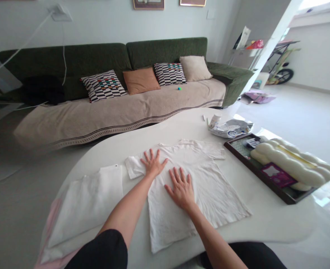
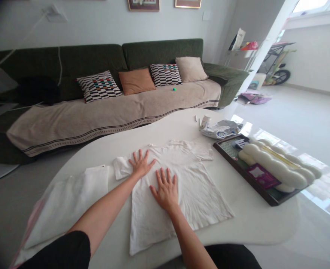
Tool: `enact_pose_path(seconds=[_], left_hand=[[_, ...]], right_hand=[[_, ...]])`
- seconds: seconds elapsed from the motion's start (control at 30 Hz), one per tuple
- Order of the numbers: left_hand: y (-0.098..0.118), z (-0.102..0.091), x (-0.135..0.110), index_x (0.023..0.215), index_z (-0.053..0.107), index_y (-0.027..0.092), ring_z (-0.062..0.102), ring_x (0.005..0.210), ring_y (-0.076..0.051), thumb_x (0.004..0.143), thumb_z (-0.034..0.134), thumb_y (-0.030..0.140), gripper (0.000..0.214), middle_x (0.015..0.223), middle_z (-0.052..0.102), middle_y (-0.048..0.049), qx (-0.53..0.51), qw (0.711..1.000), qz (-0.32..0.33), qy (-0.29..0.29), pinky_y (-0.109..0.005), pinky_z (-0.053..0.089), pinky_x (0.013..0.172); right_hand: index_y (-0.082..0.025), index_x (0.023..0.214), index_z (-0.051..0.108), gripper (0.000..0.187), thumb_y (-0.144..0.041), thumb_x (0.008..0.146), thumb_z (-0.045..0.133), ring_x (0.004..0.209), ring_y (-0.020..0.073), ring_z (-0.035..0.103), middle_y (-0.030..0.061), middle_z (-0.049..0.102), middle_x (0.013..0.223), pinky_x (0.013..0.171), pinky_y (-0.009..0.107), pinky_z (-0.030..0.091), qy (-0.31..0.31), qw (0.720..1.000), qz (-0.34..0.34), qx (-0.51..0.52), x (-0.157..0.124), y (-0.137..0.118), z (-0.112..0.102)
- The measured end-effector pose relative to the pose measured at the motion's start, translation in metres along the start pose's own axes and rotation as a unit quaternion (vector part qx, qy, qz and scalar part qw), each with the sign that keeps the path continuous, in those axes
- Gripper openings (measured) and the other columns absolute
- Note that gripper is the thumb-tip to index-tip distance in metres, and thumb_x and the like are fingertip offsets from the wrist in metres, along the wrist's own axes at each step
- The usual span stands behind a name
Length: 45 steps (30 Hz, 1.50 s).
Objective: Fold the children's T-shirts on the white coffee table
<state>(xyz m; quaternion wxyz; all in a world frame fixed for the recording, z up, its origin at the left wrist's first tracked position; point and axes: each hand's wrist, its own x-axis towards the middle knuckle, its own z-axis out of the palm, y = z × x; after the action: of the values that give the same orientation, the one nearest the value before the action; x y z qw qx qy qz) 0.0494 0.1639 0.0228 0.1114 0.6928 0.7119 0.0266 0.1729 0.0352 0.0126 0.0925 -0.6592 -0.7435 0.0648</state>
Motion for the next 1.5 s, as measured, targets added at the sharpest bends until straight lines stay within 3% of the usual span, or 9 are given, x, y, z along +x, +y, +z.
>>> enact_pose_path(seconds=[0.1, 0.2, 0.47, 0.8, 0.93, 1.03, 1.13, 1.33, 1.5], left_hand=[[-0.004, -0.020, -0.006, 0.139, 0.014, 0.030, -0.008, 0.130, -0.037, 0.071, 0.035, 0.070, 0.081, 0.147, 0.000, -0.0071, 0.026, 0.997, 0.040, -0.068, -0.065, 0.002, 0.096], [-0.007, -0.030, -0.044, 0.139, 0.019, 0.024, -0.009, 0.132, -0.033, 0.078, 0.038, 0.056, 0.071, 0.147, 0.001, -0.0090, 0.057, 0.993, 0.098, -0.020, -0.061, 0.004, 0.099], [-0.040, 0.027, -0.207, 0.137, 0.025, 0.021, 0.011, 0.133, -0.025, 0.089, 0.018, 0.046, 0.056, 0.145, 0.017, -0.0070, 0.034, 0.983, 0.177, 0.028, -0.047, 0.019, 0.103], [-0.041, 0.016, -0.246, 0.137, 0.025, 0.021, 0.009, 0.133, -0.023, 0.087, 0.018, 0.049, 0.058, 0.145, 0.015, -0.0088, 0.042, 0.992, 0.122, 0.015, -0.051, 0.014, 0.104], [-0.062, 0.001, -0.266, 0.131, 0.037, 0.024, 0.020, 0.131, -0.024, 0.086, 0.029, 0.043, 0.050, 0.143, 0.023, -0.0067, -0.004, 0.984, 0.168, -0.064, -0.050, 0.022, 0.101], [-0.083, -0.024, -0.252, 0.110, 0.058, 0.025, 0.045, 0.116, -0.022, 0.082, 0.040, 0.038, 0.036, 0.126, 0.051, -0.0034, -0.066, 0.965, 0.217, -0.131, -0.036, 0.036, 0.094], [-0.096, -0.052, -0.204, 0.086, 0.066, 0.021, 0.059, 0.092, -0.019, 0.080, 0.042, 0.035, 0.029, 0.092, 0.068, -0.0011, -0.097, 0.972, 0.174, -0.122, -0.025, 0.043, 0.082], [-0.103, -0.071, -0.084, 0.113, 0.051, 0.013, 0.039, 0.119, -0.020, 0.080, 0.043, 0.023, 0.035, 0.126, 0.048, -0.0111, -0.078, 0.995, 0.060, 0.010, -0.026, 0.027, 0.099], [-0.111, -0.062, -0.036, 0.105, 0.050, 0.009, 0.045, 0.113, -0.023, 0.075, 0.050, 0.020, 0.032, 0.117, 0.052, -0.0174, -0.076, 0.997, -0.017, 0.024, -0.028, 0.032, 0.093]], right_hand=[[-0.021, 0.140, 0.017, 0.063, -0.054, 0.086, 0.025, 0.133, 0.0275, 0.002, 0.0062, 0.013, 0.145, 0.101, 0.054, 0.009, -0.016, 1.000, 0.002, 0.002, 0.003, -0.001, -0.007], [-0.017, 0.139, 0.020, 0.062, -0.049, 0.087, 0.029, 0.133, 0.0263, 0.004, 0.0097, 0.016, 0.144, 0.101, 0.055, 0.007, -0.024, 1.000, 0.012, 0.000, -0.003, -0.010, -0.014], [-0.014, 0.138, 0.024, 0.053, -0.029, 0.087, 0.029, 0.133, 0.0227, 0.006, 0.0087, 0.016, 0.144, 0.102, 0.050, 0.014, 0.000, 0.998, -0.054, 0.018, -0.095, -0.036, -0.004], [-0.013, 0.136, 0.026, 0.053, -0.029, 0.086, 0.032, 0.132, 0.0251, 0.011, 0.0127, 0.019, 0.143, 0.101, 0.050, 0.015, -0.029, 0.999, -0.016, 0.013, -0.119, -0.045, -0.013], [-0.012, 0.125, 0.041, 0.048, -0.012, 0.077, 0.040, 0.120, 0.0229, 0.033, 0.0152, 0.040, 0.130, 0.096, 0.040, 0.028, 0.012, 0.993, -0.078, 0.092, -0.148, -0.070, -0.019], [-0.014, 0.106, 0.052, 0.033, -0.024, 0.074, 0.053, 0.099, 0.0213, 0.045, 0.0102, 0.053, 0.103, 0.086, 0.035, 0.037, 0.025, 0.982, -0.105, 0.152, -0.169, -0.087, -0.019], [-0.016, 0.091, 0.054, 0.038, -0.043, 0.066, 0.064, 0.092, 0.0241, 0.045, 0.0081, 0.053, 0.093, 0.082, 0.039, 0.038, 0.029, 0.987, -0.074, 0.140, -0.176, -0.099, -0.022], [-0.018, 0.093, 0.056, 0.021, -0.026, 0.073, 0.058, 0.094, 0.0270, 0.045, 0.0093, 0.054, 0.096, 0.079, 0.041, 0.038, 0.015, 0.997, -0.047, 0.064, -0.163, -0.109, -0.021], [-0.020, 0.082, 0.056, 0.022, -0.004, 0.071, 0.046, 0.084, 0.0227, 0.048, 0.0057, 0.057, 0.086, 0.071, 0.034, 0.038, 0.018, 0.995, -0.058, 0.078, -0.157, -0.103, -0.013]])
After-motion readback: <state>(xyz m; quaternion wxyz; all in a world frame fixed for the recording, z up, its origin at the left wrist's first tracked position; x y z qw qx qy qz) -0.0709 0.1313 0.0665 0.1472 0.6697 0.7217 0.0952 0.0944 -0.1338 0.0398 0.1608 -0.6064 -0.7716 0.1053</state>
